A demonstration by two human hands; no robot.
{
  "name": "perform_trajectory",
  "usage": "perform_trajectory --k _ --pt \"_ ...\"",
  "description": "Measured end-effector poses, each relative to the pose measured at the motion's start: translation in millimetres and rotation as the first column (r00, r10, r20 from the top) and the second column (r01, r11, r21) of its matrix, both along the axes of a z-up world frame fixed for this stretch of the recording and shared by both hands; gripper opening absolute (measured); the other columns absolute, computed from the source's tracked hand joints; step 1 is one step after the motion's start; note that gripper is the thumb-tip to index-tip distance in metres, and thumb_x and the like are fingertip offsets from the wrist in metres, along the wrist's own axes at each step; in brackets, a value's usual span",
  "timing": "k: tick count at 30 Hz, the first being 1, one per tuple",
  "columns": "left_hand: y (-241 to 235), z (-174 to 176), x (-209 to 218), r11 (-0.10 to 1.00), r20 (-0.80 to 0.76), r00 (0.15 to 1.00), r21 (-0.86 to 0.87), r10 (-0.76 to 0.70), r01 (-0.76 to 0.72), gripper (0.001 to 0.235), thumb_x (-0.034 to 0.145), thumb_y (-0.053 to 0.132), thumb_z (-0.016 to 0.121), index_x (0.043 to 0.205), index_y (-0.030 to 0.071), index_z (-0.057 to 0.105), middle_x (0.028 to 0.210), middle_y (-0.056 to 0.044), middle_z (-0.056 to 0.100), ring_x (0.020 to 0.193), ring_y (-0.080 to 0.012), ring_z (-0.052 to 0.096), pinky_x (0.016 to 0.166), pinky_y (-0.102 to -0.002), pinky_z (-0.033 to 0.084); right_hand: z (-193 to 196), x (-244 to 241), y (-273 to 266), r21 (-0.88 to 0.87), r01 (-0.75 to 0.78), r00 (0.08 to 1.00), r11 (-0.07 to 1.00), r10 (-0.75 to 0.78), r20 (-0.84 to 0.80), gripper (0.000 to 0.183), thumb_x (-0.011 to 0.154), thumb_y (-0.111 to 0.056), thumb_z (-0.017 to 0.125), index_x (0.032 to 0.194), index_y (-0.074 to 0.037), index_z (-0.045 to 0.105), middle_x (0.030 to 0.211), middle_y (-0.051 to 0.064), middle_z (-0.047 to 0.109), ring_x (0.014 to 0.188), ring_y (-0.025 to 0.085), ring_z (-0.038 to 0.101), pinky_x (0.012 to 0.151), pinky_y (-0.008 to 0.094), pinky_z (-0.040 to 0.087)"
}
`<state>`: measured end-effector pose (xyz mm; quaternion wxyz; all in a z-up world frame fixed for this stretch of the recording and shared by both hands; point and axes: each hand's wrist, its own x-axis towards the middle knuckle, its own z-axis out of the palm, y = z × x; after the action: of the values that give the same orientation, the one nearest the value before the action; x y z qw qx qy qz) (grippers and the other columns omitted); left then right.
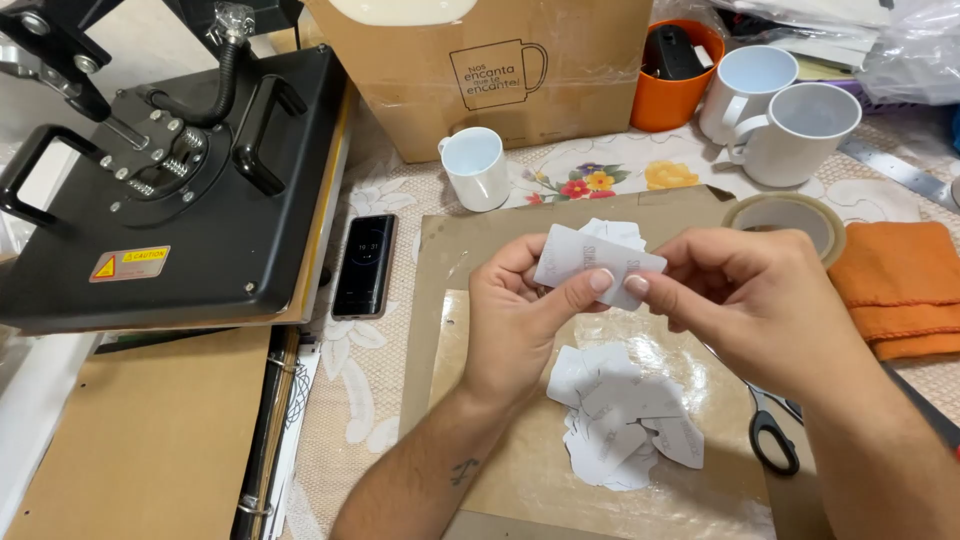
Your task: Preparing and arranging stickers on a board by peeling off backings, cutting them to size with scissors, and positioning them for heat pressing.
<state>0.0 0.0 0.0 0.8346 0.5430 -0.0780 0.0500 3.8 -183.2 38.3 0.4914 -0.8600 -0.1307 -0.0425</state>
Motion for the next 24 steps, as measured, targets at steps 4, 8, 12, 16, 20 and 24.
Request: perform_trajectory --k 4,8,12,16,20,24 --pt "4.7 7.7 1.1 0.997 -0.038 0.999 0.068 -0.02 0.023 0.022 0.088 0.014 0.073 0.102 -0.002 0.071 0.092 -0.01 0.074 0.083 -0.017 0.07 0.072 -0.03 0.067 0.2 5.0 -4.6 -0.067 0.019 1.0 0.998 -0.02 -0.007 0.024 0.088 -0.025 0.077 0.071 -0.008 0.075 0.047 0.003 0.064 0.041 0.008 0.043 0.043 0.024 0.033" --pt "21.9 32.3 3.4 0.983 -0.041 0.998 0.181 0.045 -0.037 0.035 0.093 0.029 0.062 0.112 0.002 0.069 0.106 -0.014 0.076 0.094 -0.025 0.076 0.078 -0.036 0.067 -1.6 19.5 -16.8 -0.164 -0.107 0.992 0.981 0.094 -0.088 0.025 0.093 -0.029 0.067 0.078 -0.012 0.078 0.054 0.002 0.069 0.047 0.01 0.056 0.048 0.025 0.041" --pt "74.2 34.0 34.4 0.884 0.135 0.889 0.118 0.437 -0.453 0.024 0.094 0.027 0.062 0.105 0.007 0.066 0.104 -0.014 0.077 0.083 -0.0197 0.075 0.071 -0.03 0.063 -9.4 41.9 -26.9 -0.349 -0.61 0.785 0.712 0.482 -0.389 0.035 0.091 -0.04 0.068 0.068 -0.016 0.077 0.054 -0.005 0.075 0.049 0.009 0.06 0.052 0.026 0.048" --pt "115.2 26.0 53.5 0.876 0.009 0.876 0.038 0.481 -0.481 0.017 0.095 0.019 0.06 0.102 0.004 0.064 0.094 -0.013 0.075 0.08 -0.019 0.073 0.07 -0.028 0.063 -7.7 36.6 -8.9 -0.668 -0.525 0.851 0.527 0.325 -0.412 0.021 0.092 -0.045 0.065 0.087 -0.031 0.079 0.072 -0.016 0.081 0.065 0.006 0.074 0.069 0.023 0.054" --pt "128.7 7.3 72.9 0.863 -0.003 0.872 0.144 0.49 -0.485 0.014 0.091 0.02 0.064 0.096 0.007 0.068 0.086 -0.008 0.075 0.077 -0.0146 0.072 0.064 -0.024 0.061 -19.2 36.4 -10.7 -0.653 -0.617 0.786 0.439 0.379 -0.488 0.026 0.09 -0.047 0.072 0.074 -0.026 0.075 0.061 -0.011 0.069 0.057 0.008 0.059 0.063 0.023 0.049" --pt "134.1 -24.6 101.9 0.82 -0.173 0.861 0.437 0.478 -0.368 0.01 0.097 0.009 0.06 0.103 0.009 0.068 0.099 -0.004 0.072 0.086 -0.011 0.065 0.072 -0.02 0.055 -25.2 42.0 15.4 -0.625 -0.663 0.722 0.412 0.129 -0.68 0.023 0.086 -0.029 0.078 0.07 -0.015 0.071 0.067 -0.004 0.068 0.065 0.008 0.06 0.061 0.024 0.045"
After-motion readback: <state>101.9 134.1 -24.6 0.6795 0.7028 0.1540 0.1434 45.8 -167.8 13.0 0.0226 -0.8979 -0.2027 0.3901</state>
